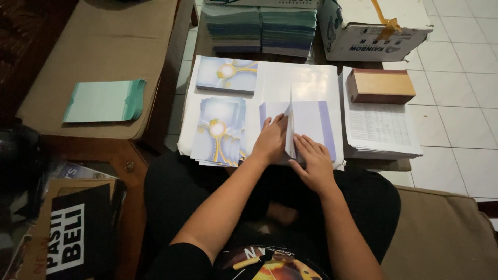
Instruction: The person folds paper sheets by hand and inserts a card into each one before placing them on a stack.
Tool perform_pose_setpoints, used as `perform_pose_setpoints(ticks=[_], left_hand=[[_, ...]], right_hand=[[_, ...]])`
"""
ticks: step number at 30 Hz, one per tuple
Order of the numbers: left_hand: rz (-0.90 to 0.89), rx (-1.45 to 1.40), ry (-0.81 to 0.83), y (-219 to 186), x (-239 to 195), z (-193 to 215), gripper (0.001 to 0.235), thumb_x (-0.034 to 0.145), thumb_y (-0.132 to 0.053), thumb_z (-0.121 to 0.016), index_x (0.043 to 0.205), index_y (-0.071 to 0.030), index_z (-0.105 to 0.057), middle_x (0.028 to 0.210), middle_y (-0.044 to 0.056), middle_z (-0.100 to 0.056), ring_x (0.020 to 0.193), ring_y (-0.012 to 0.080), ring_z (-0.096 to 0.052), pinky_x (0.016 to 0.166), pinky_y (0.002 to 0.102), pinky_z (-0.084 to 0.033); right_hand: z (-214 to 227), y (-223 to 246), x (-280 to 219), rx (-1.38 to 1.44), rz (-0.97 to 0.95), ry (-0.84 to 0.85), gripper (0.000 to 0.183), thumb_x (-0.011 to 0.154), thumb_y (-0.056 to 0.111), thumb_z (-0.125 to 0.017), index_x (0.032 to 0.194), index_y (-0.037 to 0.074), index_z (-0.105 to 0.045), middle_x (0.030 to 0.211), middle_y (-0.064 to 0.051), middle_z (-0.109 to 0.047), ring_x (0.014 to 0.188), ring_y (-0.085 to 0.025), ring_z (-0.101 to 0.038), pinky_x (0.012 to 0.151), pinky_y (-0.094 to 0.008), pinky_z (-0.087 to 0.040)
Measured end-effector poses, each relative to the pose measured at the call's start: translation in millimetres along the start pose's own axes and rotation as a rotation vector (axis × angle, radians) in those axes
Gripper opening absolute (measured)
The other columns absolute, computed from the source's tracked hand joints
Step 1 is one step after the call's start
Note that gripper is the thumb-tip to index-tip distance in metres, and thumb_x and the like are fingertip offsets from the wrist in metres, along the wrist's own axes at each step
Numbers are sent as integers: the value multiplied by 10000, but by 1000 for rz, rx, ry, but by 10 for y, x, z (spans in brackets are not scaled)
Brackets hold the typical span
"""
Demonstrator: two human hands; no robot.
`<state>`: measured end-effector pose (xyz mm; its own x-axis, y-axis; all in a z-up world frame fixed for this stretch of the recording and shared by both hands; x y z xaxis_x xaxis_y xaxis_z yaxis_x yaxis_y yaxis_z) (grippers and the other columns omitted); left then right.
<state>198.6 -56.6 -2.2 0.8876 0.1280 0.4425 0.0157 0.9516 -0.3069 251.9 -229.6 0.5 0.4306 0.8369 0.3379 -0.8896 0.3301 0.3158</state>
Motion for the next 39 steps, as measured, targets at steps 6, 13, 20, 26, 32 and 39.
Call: perform_pose_setpoints(ticks=[6,13,20,26,32,39], left_hand=[[270,-1722,-336,244,84,54,551,1135,-429,-242,1609,-158,-316,1538,43,-490,1403,187,-460,1265,464,-229],[199,5,-220,12,15,230,830,891,-328,-638,1621,-113,-306,1671,242,-247,1547,471,-222,1210,666,-210],[275,171,116,81,-37,-170,586,1017,-282,-372,1520,13,-419,1579,224,-418,1491,385,-356,1195,620,-216],[301,174,145,75,-51,-210,583,1038,-284,-350,1543,6,-383,1596,219,-392,1511,371,-320,1211,605,-179],[346,153,204,48,-10,-139,594,1053,-288,-296,1565,10,-333,1623,220,-350,1530,362,-289,1221,594,-160],[456,198,341,75,248,-241,629,1058,-349,-274,1610,-46,-253,1670,218,-239,1551,398,-188,1217,626,-132]], right_hand=[[-81,-64,-10,-9,-40,20,474,1081,372,-415,1514,219,-533,1551,-1,-532,1450,-198,-453,1149,-416,-300],[-173,-109,-16,-44,-58,-6,496,1025,325,-528,1515,245,-538,1558,16,-526,1452,-177,-450,1169,-408,-303],[-246,-190,44,-97,-23,56,544,969,257,-535,1511,205,-527,1548,-31,-526,1441,-227,-467,1169,-461,-357],[-390,-311,584,-204,11,119,570,973,185,-484,1537,109,-483,1564,-137,-498,1451,-286,-466,1156,-507,-385],[-632,-566,1025,-241,30,107,623,948,156,-428,1565,73,-446,1602,-156,-458,1476,-301,-439,1164,-517,-368],[-368,-150,407,-299,43,66,602,939,152,-462,1526,21,-476,1555,-212,-499,1435,-349,-482,1111,-530,-418]])
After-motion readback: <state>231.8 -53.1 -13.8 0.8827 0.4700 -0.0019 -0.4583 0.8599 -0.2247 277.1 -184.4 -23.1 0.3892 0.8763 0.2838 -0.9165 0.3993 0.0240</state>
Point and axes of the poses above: each hand's wrist, its own x-axis towards the middle knuckle, its own z-axis out of the back of the hand, y = z × x, the point moved 2 cm from there along x, towards the middle knuckle
